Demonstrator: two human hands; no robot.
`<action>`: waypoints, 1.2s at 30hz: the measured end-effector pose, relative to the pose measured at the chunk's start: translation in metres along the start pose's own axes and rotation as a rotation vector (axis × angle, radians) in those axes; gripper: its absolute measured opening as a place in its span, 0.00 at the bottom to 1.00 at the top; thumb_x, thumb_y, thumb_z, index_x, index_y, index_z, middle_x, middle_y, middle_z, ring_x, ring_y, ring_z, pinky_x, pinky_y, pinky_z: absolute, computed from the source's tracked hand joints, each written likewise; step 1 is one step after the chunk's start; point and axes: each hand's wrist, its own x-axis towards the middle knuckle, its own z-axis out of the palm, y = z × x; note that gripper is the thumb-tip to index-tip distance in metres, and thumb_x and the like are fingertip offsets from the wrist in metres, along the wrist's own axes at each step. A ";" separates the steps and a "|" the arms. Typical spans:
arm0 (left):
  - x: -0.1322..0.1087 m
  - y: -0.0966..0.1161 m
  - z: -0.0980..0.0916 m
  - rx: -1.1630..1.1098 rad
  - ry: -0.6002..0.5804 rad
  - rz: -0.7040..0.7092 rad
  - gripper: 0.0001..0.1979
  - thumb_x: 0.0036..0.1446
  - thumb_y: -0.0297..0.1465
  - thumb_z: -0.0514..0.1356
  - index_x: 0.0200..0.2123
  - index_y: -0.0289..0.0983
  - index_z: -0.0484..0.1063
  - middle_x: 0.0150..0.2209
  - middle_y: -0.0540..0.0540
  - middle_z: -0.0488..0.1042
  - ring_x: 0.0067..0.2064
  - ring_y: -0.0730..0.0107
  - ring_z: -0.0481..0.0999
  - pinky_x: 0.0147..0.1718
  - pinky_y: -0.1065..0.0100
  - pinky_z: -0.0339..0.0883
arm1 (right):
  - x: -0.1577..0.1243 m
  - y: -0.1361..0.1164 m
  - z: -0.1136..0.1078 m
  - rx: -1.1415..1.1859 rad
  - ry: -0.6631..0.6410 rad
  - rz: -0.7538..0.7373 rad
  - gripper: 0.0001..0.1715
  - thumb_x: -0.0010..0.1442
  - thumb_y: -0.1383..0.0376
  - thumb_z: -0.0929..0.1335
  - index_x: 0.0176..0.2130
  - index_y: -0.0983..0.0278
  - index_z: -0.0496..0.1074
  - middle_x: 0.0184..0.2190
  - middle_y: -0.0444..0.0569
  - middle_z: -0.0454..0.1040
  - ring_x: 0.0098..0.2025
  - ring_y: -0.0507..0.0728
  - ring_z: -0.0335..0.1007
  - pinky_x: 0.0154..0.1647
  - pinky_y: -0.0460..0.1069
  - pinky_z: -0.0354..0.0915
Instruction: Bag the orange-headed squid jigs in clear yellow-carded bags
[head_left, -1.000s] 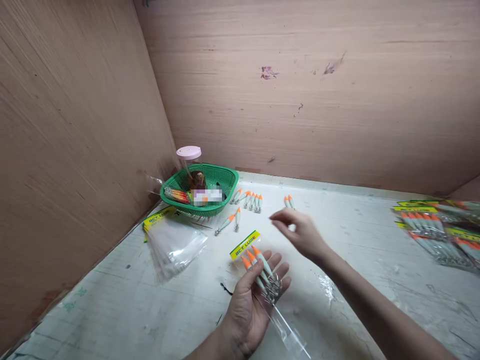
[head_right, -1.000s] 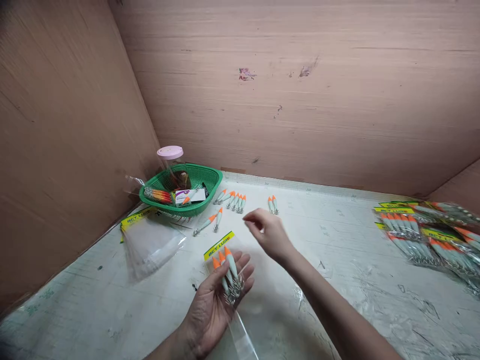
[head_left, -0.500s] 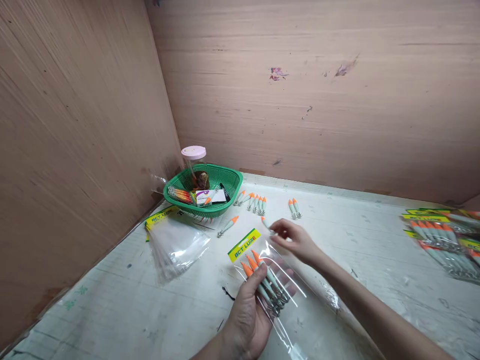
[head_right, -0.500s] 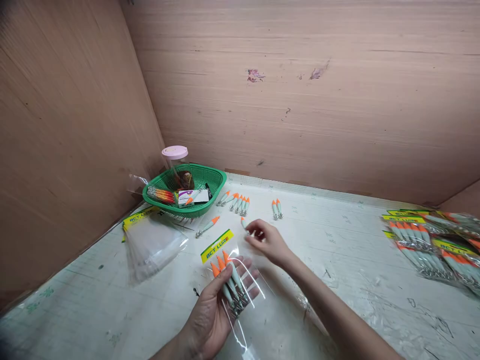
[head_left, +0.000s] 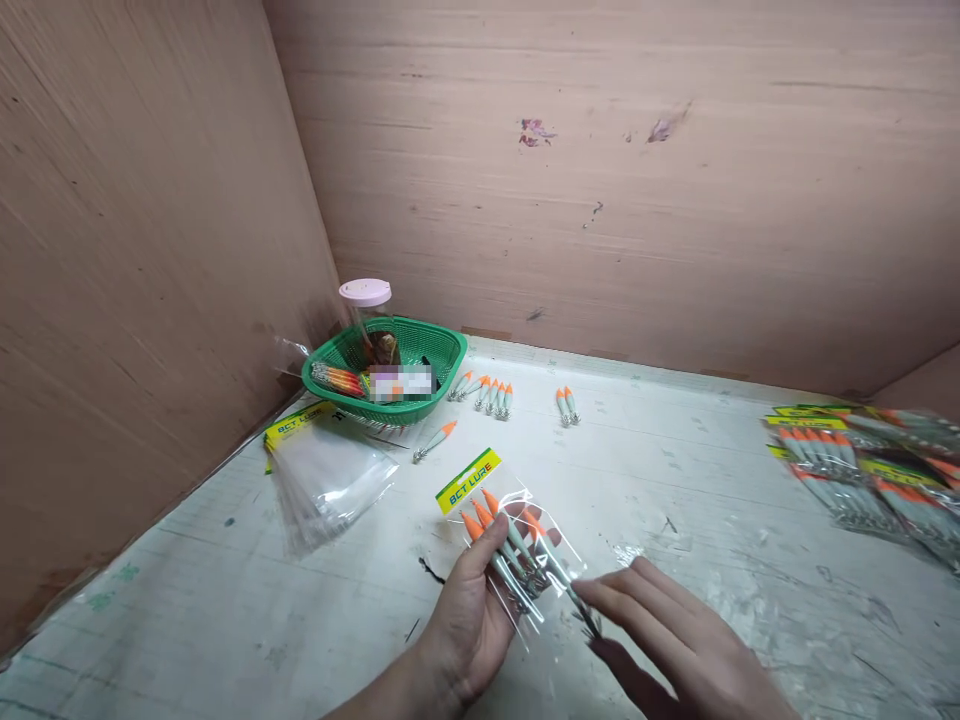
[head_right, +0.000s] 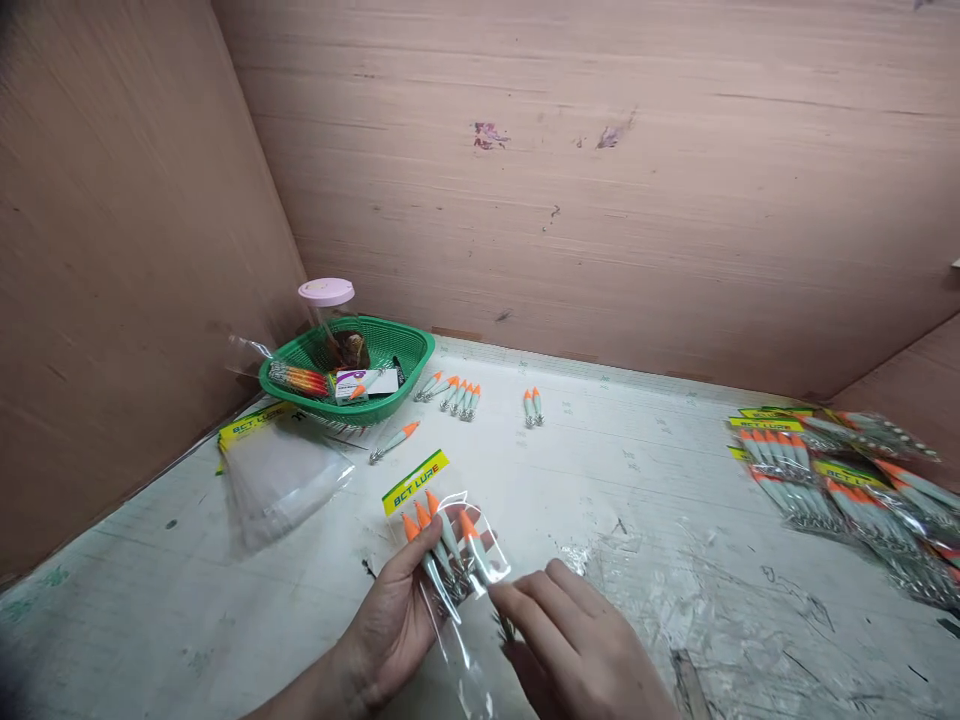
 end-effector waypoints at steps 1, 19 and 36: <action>0.000 0.000 0.000 -0.002 -0.009 -0.006 0.13 0.56 0.29 0.61 0.44 0.30 0.72 0.42 0.39 0.78 0.42 0.57 0.79 0.43 0.62 0.72 | 0.002 0.001 0.005 -0.036 0.061 -0.001 0.14 0.61 0.75 0.62 0.46 0.66 0.68 0.34 0.53 0.75 0.32 0.55 0.68 0.32 0.49 0.67; 0.001 -0.002 0.000 -0.020 0.046 0.004 0.16 0.54 0.27 0.62 0.46 0.28 0.70 0.45 0.34 0.77 0.43 0.53 0.79 0.41 0.57 0.73 | 0.080 0.012 -0.011 0.180 0.282 0.137 0.06 0.61 0.70 0.64 0.35 0.64 0.71 0.27 0.46 0.71 0.29 0.52 0.67 0.29 0.46 0.64; 0.023 -0.011 -0.017 0.030 0.098 -0.104 0.11 0.53 0.28 0.63 0.39 0.28 0.73 0.37 0.34 0.79 0.43 0.48 0.78 0.44 0.51 0.70 | 0.209 0.011 0.097 -0.084 -0.568 0.270 0.12 0.59 0.64 0.68 0.43 0.66 0.71 0.42 0.50 0.73 0.41 0.56 0.71 0.41 0.51 0.68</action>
